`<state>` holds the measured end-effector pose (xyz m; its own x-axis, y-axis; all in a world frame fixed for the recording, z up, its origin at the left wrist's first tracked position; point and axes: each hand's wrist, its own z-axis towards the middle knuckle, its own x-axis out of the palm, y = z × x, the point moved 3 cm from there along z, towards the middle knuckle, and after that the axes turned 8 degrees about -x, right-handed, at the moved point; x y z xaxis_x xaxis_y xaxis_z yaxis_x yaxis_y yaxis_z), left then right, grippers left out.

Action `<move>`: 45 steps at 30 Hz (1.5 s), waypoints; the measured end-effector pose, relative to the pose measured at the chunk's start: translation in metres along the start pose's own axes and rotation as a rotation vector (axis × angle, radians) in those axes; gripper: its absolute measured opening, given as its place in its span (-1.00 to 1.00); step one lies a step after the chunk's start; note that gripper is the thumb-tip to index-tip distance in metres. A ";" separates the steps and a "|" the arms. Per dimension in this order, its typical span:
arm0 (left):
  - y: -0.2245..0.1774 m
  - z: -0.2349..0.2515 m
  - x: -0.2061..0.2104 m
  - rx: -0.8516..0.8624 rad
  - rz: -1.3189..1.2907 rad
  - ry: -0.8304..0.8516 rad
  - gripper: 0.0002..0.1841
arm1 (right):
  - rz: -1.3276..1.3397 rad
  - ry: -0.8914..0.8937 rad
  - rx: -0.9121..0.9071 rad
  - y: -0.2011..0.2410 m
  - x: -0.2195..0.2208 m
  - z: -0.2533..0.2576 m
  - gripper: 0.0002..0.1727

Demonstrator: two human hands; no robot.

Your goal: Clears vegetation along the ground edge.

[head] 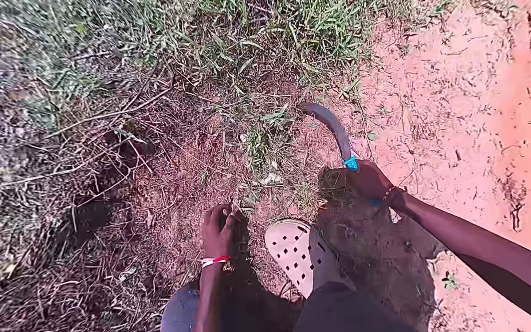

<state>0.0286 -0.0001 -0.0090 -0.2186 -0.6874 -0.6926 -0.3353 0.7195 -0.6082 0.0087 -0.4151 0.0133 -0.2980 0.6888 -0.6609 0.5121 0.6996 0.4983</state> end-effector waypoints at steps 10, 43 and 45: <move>-0.158 0.011 0.024 0.513 -0.127 -0.316 -0.07 | -0.326 -0.228 -0.173 -0.022 0.060 -0.136 -0.59; -0.121 -0.042 0.019 0.356 0.626 0.372 -0.16 | 0.327 -0.208 -0.078 0.024 0.086 -0.120 -0.70; -0.131 -0.039 0.074 0.400 0.658 0.549 -0.15 | 0.254 -0.216 -0.187 0.030 0.083 -0.128 -0.69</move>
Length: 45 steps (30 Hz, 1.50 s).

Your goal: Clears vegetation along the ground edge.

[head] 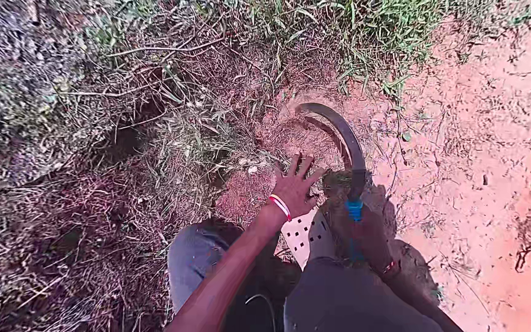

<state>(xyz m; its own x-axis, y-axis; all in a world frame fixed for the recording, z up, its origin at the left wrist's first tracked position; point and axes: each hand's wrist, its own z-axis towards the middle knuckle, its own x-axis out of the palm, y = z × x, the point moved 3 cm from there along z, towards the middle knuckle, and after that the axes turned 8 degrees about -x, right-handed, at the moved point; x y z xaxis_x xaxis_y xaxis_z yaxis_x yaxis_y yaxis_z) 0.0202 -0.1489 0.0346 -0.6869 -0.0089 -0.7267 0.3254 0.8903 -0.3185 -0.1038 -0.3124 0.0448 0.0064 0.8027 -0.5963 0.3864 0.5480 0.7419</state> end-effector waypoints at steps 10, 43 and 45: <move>0.104 0.026 -0.020 -0.143 0.183 -0.212 -0.45 | 0.379 -0.227 0.083 0.000 -0.006 0.019 -0.74; 0.099 0.096 -0.109 -0.362 -0.573 -0.682 -0.19 | 0.420 0.096 0.346 -0.044 0.041 -0.007 -0.79; 0.104 0.111 -0.118 -0.536 -0.905 -0.653 -0.14 | 0.445 0.111 0.376 -0.032 0.037 -0.005 -0.86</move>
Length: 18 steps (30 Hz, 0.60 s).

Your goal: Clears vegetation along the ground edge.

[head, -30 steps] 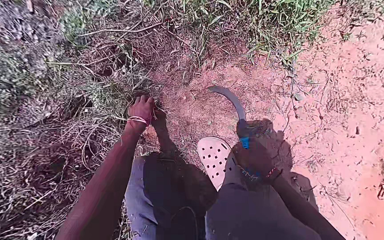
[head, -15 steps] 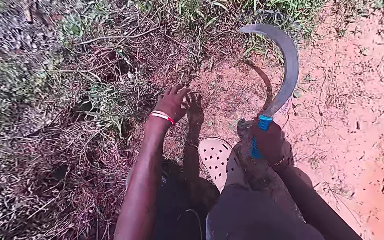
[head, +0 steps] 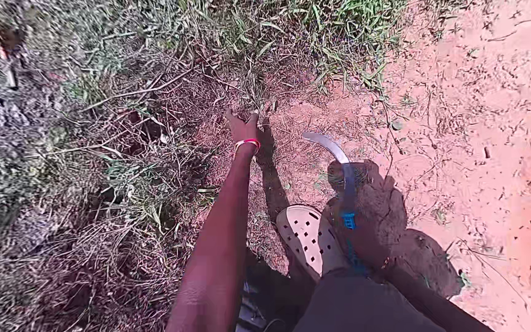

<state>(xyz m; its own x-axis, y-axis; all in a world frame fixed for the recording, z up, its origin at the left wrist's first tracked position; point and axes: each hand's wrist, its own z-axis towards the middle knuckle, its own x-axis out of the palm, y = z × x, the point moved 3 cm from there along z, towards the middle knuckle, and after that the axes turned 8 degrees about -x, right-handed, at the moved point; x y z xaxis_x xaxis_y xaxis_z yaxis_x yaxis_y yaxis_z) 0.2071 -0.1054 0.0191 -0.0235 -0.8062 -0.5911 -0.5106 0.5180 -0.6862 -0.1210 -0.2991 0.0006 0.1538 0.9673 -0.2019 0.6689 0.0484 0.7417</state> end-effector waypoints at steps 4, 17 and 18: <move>-0.007 0.007 0.014 -0.013 0.309 0.189 -0.48 | 0.007 0.001 0.023 0.005 0.000 0.001 -0.91; 0.109 -0.139 -0.028 0.164 0.556 0.167 -0.57 | -0.098 -0.059 -0.066 0.007 -0.006 0.002 -0.79; 0.125 -0.146 -0.038 0.180 0.556 0.160 -0.60 | -0.109 -0.120 -0.156 0.022 -0.008 0.007 -0.74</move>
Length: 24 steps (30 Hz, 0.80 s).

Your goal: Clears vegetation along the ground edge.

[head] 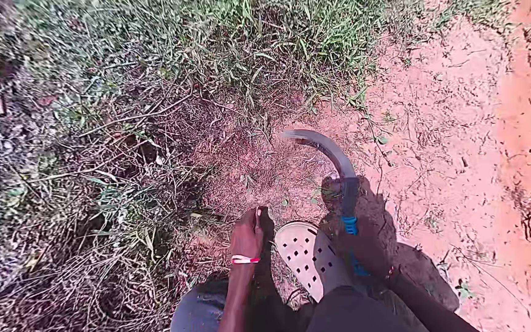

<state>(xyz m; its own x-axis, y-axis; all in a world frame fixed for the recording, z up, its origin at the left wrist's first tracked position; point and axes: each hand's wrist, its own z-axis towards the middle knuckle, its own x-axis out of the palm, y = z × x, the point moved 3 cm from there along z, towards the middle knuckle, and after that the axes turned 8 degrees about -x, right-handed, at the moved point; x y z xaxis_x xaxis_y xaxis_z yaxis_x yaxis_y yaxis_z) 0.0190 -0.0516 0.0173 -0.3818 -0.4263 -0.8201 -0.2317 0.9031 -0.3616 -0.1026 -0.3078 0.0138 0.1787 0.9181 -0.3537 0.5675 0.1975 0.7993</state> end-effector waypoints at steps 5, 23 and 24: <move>0.029 -0.006 -0.013 0.054 -0.202 -0.133 -0.60 | 0.449 -0.428 -0.544 0.125 -0.011 0.076 -0.87; 0.031 0.021 0.017 -0.052 -0.109 -0.162 -0.53 | -0.183 0.260 0.079 0.021 0.014 -0.009 -0.58; 0.032 0.019 0.019 -0.053 -0.096 -0.158 -0.53 | -0.215 0.202 0.030 0.027 0.007 -0.007 -0.58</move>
<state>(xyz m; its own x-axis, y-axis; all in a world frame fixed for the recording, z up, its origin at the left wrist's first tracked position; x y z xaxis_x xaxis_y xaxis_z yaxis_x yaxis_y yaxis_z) 0.0213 -0.0299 -0.0186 -0.2119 -0.4928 -0.8440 -0.3088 0.8531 -0.4206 -0.0914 -0.2936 0.0365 -0.1106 0.9066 -0.4073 0.5988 0.3879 0.7007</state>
